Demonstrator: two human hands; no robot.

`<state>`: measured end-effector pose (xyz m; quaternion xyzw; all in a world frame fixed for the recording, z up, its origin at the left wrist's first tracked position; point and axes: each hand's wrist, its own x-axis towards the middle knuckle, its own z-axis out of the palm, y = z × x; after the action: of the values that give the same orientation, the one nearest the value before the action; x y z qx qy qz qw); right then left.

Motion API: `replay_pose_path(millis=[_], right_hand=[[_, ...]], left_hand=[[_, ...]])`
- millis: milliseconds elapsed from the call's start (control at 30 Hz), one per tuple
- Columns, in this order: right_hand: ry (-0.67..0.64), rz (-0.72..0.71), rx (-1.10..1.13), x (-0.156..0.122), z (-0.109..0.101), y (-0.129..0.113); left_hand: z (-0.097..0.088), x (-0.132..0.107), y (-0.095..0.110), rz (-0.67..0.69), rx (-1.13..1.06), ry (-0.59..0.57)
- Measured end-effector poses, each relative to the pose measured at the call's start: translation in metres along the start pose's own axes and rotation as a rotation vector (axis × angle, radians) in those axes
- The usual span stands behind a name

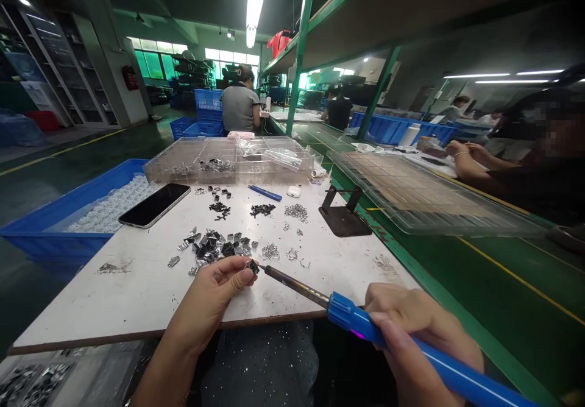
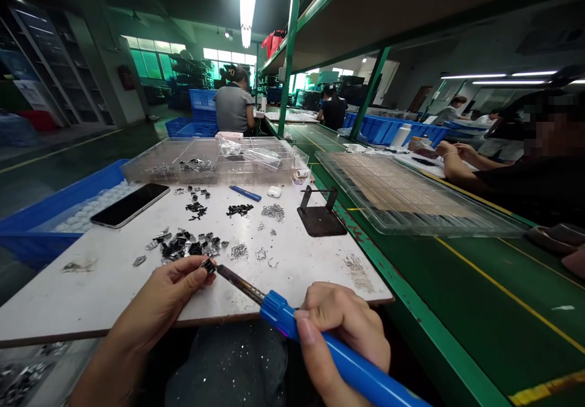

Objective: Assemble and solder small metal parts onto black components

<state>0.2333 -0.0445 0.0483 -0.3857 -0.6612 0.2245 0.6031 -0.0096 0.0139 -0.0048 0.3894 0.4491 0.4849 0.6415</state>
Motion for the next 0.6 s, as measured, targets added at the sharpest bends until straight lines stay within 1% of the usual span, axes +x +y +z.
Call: replay_pose_path(millis=[167, 300, 400, 533, 600], right_hand=[[-0.001, -0.015, 0.0, 0.0016, 0.0003, -0.0027], [0.035, -0.008, 0.002, 0.0008, -0.0003, -0.0059], [0.057, 0.006, 0.053, -0.0006, -0.0004, -0.0071], [0.123, 0.045, 0.072, -0.0031, -0.0007, -0.0065], [0.133, 0.037, 0.076, -0.0034, -0.0005, -0.005]], left_hand=[[0.0005, 0.0015, 0.0, -0.001, 0.003, -0.012], [0.0004, 0.001, -0.0001, -0.003, -0.022, -0.02], [0.0002, 0.0002, 0.0, -0.009, -0.025, -0.015], [-0.0008, 0.0006, -0.0002, -0.001, -0.012, -0.023], [-0.0018, 0.0009, -0.001, 0.004, -0.007, -0.024]])
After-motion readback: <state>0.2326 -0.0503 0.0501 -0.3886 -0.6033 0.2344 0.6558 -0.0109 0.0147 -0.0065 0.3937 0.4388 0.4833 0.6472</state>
